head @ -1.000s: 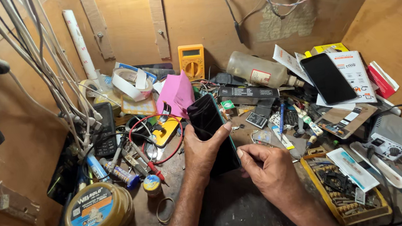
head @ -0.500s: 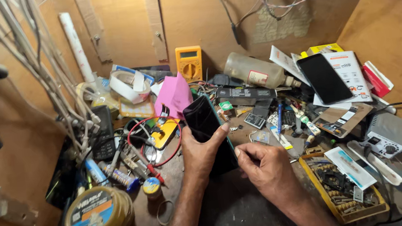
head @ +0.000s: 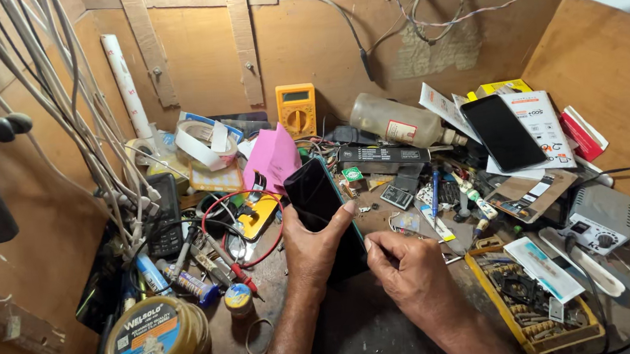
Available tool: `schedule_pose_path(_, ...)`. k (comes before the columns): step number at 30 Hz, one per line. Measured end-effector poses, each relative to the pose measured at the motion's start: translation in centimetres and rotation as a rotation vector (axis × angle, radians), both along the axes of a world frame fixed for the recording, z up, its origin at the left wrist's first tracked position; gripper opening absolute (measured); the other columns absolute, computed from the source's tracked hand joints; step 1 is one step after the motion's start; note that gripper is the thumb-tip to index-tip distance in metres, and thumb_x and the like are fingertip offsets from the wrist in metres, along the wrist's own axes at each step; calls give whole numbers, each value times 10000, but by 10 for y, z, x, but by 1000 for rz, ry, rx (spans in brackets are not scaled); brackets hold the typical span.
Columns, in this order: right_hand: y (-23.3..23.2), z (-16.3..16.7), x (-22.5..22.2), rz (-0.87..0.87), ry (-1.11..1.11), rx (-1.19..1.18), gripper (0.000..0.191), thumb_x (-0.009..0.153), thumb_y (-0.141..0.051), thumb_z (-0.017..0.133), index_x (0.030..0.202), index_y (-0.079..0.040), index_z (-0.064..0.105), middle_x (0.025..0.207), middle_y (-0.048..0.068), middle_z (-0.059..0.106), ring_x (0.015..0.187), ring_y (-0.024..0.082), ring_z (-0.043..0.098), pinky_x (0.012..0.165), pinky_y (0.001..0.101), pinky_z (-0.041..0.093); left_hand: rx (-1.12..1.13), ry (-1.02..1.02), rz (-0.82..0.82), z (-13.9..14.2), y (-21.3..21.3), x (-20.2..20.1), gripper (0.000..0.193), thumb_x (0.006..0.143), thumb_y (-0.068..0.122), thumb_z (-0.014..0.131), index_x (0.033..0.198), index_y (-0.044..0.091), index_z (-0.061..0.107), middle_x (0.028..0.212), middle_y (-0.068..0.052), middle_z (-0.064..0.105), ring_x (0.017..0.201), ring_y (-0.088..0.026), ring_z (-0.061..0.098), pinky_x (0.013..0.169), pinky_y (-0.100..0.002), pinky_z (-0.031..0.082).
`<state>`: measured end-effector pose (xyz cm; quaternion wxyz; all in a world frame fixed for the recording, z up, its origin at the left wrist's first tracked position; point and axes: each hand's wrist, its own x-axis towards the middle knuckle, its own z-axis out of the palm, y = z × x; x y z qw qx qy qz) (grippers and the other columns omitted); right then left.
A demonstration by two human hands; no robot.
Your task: The person holds a smartphone and uses a small metal tool to scrape and clean the edges and seams of the device. They repeatedly wipe the sides and corners, occasionally turning the phone to access different areas. The person also briefly handles a roll of tape and a small plastic bag before returning to the cleaning task.
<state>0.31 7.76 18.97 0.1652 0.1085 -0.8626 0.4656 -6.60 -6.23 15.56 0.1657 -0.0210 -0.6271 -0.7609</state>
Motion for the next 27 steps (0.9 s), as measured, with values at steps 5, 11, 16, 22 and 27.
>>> schedule_pose_path(5, 1, 0, 1, 18, -3, -1, 192, 927, -154, 666, 865, 15, 732, 567, 74, 666, 468, 116, 600, 445, 314, 467, -52, -65, 56, 2, -1, 3, 558, 705, 269, 910, 1093, -1, 612, 1009, -82, 743, 875, -138, 702, 784, -296, 588)
schedule_pose_path(11, 5, -1, -3, 32, -82, 16, 170, 896, -159, 681, 885, -16, 772, 560, 67, 686, 490, 105, 628, 480, 307, 500, -46, -52, 58, 1, -4, 8, 562, 698, 285, 910, 1077, -14, 622, 996, -94, 748, 859, -150, 701, 771, -303, 589)
schedule_pose_path(16, 2, -4, -5, 12, -138, -47, 174, 888, -148, 686, 886, 0, 778, 593, 49, 702, 505, 102, 666, 497, 284, 555, -54, -14, 75, 2, -8, 10, 558, 699, 275, 915, 1098, 8, 629, 1000, -70, 747, 861, -135, 704, 773, -291, 584)
schedule_pose_path(22, 8, -12, -7, 70, -249, -236, 203, 913, -152, 689, 900, 23, 792, 644, 25, 694, 557, 77, 654, 535, 268, 641, -31, -43, 35, 1, -4, 12, 528, 690, 274, 909, 1066, 4, 655, 938, -80, 754, 780, -154, 701, 699, -307, 594)
schedule_pose_path(27, 12, -12, -6, 89, -311, -250, 219, 924, -162, 687, 904, 30, 791, 658, 24, 709, 572, 87, 679, 562, 264, 636, -89, -112, 70, 1, -5, 15, 565, 672, 288, 922, 1062, 2, 629, 946, -86, 750, 798, -159, 707, 714, -313, 593)
